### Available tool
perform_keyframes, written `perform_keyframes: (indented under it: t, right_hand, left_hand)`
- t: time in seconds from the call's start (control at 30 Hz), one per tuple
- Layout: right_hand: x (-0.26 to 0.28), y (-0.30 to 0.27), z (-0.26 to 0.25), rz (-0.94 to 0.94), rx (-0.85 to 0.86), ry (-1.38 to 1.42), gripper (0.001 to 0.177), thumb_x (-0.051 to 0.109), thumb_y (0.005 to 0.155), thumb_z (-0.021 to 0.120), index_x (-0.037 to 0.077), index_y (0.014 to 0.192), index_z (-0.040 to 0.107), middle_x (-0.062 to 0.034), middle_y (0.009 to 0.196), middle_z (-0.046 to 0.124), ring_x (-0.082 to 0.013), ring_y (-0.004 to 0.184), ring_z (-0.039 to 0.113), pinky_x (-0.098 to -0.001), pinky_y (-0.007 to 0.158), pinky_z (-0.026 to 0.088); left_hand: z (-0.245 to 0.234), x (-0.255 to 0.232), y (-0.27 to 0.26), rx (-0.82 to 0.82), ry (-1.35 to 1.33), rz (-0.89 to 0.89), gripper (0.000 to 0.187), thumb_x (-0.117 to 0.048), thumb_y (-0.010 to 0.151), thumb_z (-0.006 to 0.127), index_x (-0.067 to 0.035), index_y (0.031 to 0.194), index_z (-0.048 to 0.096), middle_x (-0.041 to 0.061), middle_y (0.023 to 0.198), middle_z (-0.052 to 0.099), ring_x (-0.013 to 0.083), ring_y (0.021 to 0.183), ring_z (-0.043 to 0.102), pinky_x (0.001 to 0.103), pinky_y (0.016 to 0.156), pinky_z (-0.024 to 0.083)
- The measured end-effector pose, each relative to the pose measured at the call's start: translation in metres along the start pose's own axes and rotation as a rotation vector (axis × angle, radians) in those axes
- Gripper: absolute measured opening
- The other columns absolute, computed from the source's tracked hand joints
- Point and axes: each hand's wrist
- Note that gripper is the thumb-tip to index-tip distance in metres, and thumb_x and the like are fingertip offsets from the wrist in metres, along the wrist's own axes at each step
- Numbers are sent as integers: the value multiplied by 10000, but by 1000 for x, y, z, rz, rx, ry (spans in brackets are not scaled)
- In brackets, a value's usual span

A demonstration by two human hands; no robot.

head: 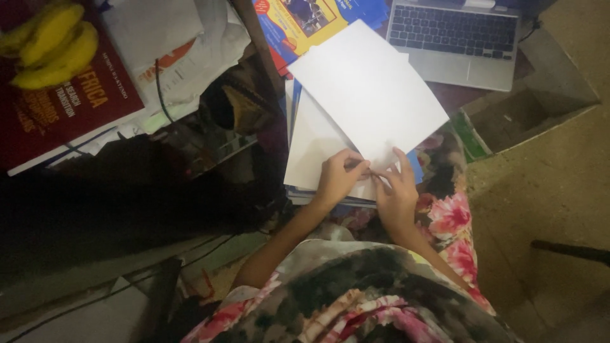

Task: Sorting and aligning a stack of papers and booklets on a desk before using a laptop

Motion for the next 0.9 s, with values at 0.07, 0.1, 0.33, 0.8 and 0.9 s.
perform_keyframes:
  t: [0.07,0.1,0.33,0.8,0.9]
  right_hand:
    - [-5,0,-2,-13,0,-42,113,-47,855,811,8,940,760,-240,1451,576,-421,1296,587,-385,1007,585]
    - [-8,1,-2,-28,-4,-84,120,-28,858,813,23,953,760,-240,1469,552,-426,1321,566,-396,1018,580]
    - [-32,-2,-3,77,114,-40,93,90,903,801,107,981,754,-176,1422,620,-398,1231,641,-465,1004,544]
    - [-25,4,-2,81,192,-94,119,53,891,792,61,962,697,-186,1417,623,-407,1306,576,-483,1082,467]
    - [-28,1,1,74,184,-109,131,33,885,785,50,964,682,-187,1425,614,-410,1326,558,-485,1098,461]
  left_hand:
    - [7,11,3,-14,34,13,257,-322,869,815,-124,1020,753,121,1029,783,336,1049,737,449,898,612]
    - [10,15,6,-29,68,30,275,-346,864,815,-127,1015,744,110,1028,782,322,1057,738,457,918,604]
    - [11,-7,-8,-25,89,-8,270,-292,925,748,-57,1042,686,224,997,770,416,1022,733,501,860,592]
    - [12,-16,-20,-88,81,-6,300,-311,943,735,-29,1008,651,233,978,768,414,987,746,497,796,585]
    - [13,-4,-11,-94,98,4,297,-305,942,740,-31,1011,648,224,967,772,402,976,750,494,786,586]
Point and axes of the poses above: each hand's wrist, its own y-axis towards the middle knuckle, its own z-axis out of the palm, x = y × z
